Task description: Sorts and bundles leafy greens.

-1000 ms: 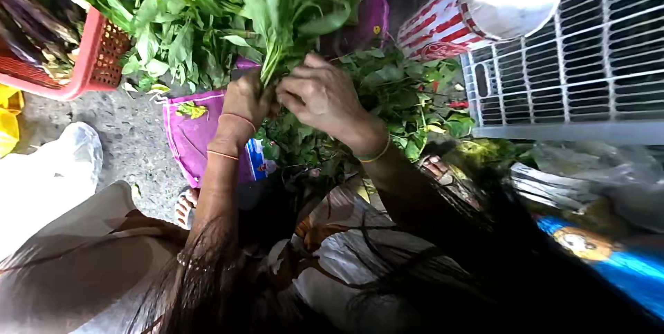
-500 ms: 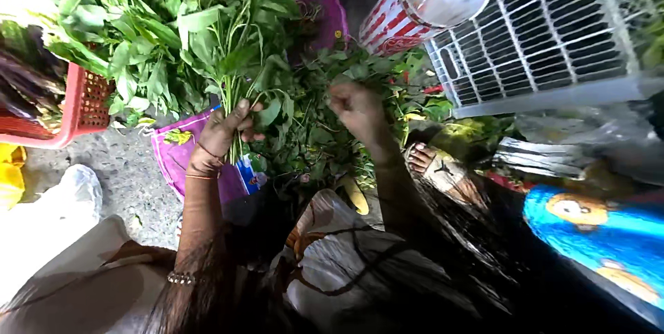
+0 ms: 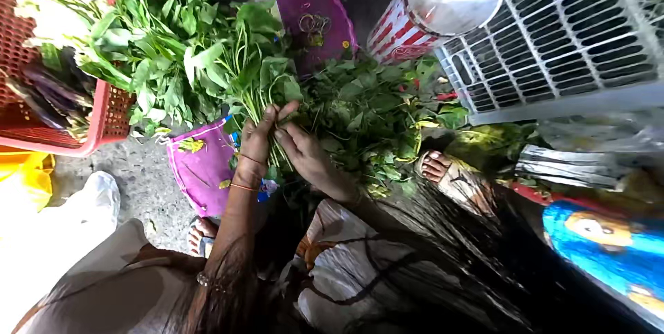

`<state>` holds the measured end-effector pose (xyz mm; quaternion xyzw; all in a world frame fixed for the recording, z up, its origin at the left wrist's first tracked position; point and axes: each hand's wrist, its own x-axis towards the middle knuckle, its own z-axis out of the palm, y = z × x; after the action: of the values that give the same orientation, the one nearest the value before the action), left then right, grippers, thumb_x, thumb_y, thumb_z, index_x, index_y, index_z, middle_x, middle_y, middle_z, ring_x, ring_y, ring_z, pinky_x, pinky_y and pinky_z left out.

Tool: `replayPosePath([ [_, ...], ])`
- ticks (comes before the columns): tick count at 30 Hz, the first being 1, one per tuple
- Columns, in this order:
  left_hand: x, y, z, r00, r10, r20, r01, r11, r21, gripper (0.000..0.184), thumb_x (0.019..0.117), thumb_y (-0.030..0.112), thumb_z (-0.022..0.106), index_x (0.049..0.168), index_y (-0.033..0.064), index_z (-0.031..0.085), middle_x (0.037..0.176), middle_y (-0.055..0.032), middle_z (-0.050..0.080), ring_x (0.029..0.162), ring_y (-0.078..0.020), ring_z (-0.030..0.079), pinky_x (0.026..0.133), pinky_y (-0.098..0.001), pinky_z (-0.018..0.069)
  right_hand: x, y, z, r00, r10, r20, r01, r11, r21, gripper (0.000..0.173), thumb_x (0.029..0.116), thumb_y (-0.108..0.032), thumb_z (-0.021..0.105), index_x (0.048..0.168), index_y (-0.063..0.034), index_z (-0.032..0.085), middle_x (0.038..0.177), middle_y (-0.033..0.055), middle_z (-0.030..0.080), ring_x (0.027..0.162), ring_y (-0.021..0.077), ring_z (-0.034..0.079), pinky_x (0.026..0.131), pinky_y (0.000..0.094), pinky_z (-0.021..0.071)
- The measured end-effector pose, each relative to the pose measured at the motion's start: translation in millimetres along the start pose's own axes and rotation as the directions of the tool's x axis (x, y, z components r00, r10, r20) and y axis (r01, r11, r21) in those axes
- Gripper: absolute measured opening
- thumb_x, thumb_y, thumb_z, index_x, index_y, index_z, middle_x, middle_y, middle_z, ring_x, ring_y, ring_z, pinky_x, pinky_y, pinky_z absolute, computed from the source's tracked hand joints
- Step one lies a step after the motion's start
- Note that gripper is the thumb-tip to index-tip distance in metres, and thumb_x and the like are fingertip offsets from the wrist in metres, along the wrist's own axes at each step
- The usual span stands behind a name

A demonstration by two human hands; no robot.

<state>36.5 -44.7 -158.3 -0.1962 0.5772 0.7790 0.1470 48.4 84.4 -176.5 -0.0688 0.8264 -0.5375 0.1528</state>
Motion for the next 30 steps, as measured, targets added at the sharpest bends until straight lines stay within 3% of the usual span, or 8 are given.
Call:
replayPosePath([
  [4, -0.8, 4.6, -8.5, 0.998, 0.016, -0.065, -0.021, 0.996, -0.085, 0.032, 0.1129, 0.035, 0.036, 0.126, 0.0147, 0.056, 0.112, -0.0009, 0.075, 0.092, -0.0084, 0.072, 0.08, -0.0248, 0.0586, -19.9, 8.2, -9.5, 0.958, 0.178, 0.226, -0.178, 0.984, -0.022, 0.034, 0.1104, -0.026, 0.042, 0.107, -0.0014, 0.065, 0.077, 0.0081, 0.06, 0.065, 0.0151, 0.058, 0.063, 0.0348, 0.0509],
  [6, 4.6, 14.1, -9.0, 0.995, 0.005, -0.099, -0.025, 0.98, -0.199, 0.029, 0.1137, 0.03, 0.034, 0.126, 0.0115, 0.053, 0.116, -0.0072, 0.074, 0.104, -0.0187, 0.074, 0.089, -0.0341, 0.0602, -29.7, 22.4, -17.7, 0.943, 0.223, 0.247, -0.176, 0.964, -0.199, 0.029, 0.1075, -0.022, 0.049, 0.114, -0.0013, 0.069, 0.095, 0.0163, 0.069, 0.085, 0.0274, 0.067, 0.077, 0.0482, 0.0549],
  [10, 18.7, 24.9, -3.9, 0.965, 0.026, -0.261, -0.111, 0.942, -0.318, 0.025, 0.1136, 0.026, 0.035, 0.109, 0.0099, 0.053, 0.076, -0.0027, 0.07, 0.057, -0.0106, 0.067, 0.05, -0.0234, 0.0567, -34.2, 48.6, -18.6, 0.989, 0.132, -0.072, -0.14, 0.982, -0.125, 0.047, 0.0985, -0.025, 0.064, 0.139, -0.0013, 0.058, 0.142, 0.021, 0.056, 0.132, 0.0364, 0.054, 0.105, 0.0546, 0.0479],
  [13, 23.3, 20.1, 15.5, 0.931, 0.05, -0.362, -0.203, 0.895, -0.397, 0.026, 0.1123, 0.03, 0.04, 0.094, 0.0144, 0.05, 0.054, 0.0077, 0.04, 0.038, -0.0039, 0.04, 0.038, -0.0192, 0.0434, -19.7, 18.1, -10.0, 0.915, 0.384, -0.125, -0.216, 0.727, 0.651, 0.047, 0.1075, -0.037, 0.038, 0.145, -0.01, 0.046, 0.14, 0.0049, 0.058, 0.128, 0.0199, 0.057, 0.1, 0.0466, 0.0529],
  [17, -4.2, -4.9, 47.6, 0.966, 0.134, -0.222, -0.175, 0.968, -0.177, 0.049, 0.1041, 0.064, 0.038, 0.096, 0.0181, 0.052, 0.055, 0.0021, 0.04, 0.041, -0.0096, 0.043, 0.04, -0.0252, 0.0434, 16.7, -15.0, -2.9, 0.815, 0.579, -0.008, -0.21, 0.31, 0.927, 0.054, 0.1078, -0.056, 0.023, 0.114, -0.019, 0.063, 0.088, -0.0051, 0.068, 0.077, 0.0084, 0.065, 0.067, 0.0308, 0.0555],
  [22, -8.0, -15.8, 56.4, 0.988, 0.06, -0.139, -0.083, 0.982, -0.17, 0.036, 0.1056, 0.056, 0.045, 0.108, 0.0211, 0.054, 0.061, 0.0039, 0.043, 0.047, -0.0061, 0.042, 0.046, -0.0217, 0.0415, 21.1, -25.1, -2.8, 0.856, 0.496, -0.148, -0.157, 0.521, 0.839, 0.04, 0.1113, -0.037, 0.029, 0.103, -0.0165, 0.063, 0.061, -0.0083, 0.051, 0.049, 0.0028, 0.044, 0.049, 0.0203, 0.0423],
  [26, 5.1, -20.2, 36.2, 0.976, 0.001, -0.216, 0.045, 0.977, 0.21, 0.042, 0.1072, 0.047, 0.049, 0.126, 0.0105, 0.054, 0.069, -0.0063, 0.054, 0.053, -0.0158, 0.051, 0.051, -0.0329, 0.0489, 9.7, -2.8, -0.1, 0.892, 0.428, -0.149, -0.27, 0.766, 0.583, 0.033, 0.1102, -0.023, 0.038, 0.128, -0.0061, 0.06, 0.106, 0.006, 0.065, 0.09, 0.0133, 0.064, 0.08, 0.0349, 0.0572],
  [30, 2.9, -18.8, 10.4, 0.98, 0.035, -0.196, 0.092, 0.793, 0.602, 0.057, 0.1083, 0.052, 0.037, 0.14, 0.0081, 0.054, 0.092, -0.0201, 0.065, 0.079, -0.0343, 0.062, 0.072, -0.0561, 0.0515, 8.9, 2.6, -18.2, 0.907, 0.422, 0.005, -0.369, 0.788, 0.493, 0.039, 0.1081, -0.032, 0.048, 0.134, -0.0053, 0.059, 0.116, 0.009, 0.067, 0.099, 0.0193, 0.066, 0.083, 0.0409, 0.0575],
])
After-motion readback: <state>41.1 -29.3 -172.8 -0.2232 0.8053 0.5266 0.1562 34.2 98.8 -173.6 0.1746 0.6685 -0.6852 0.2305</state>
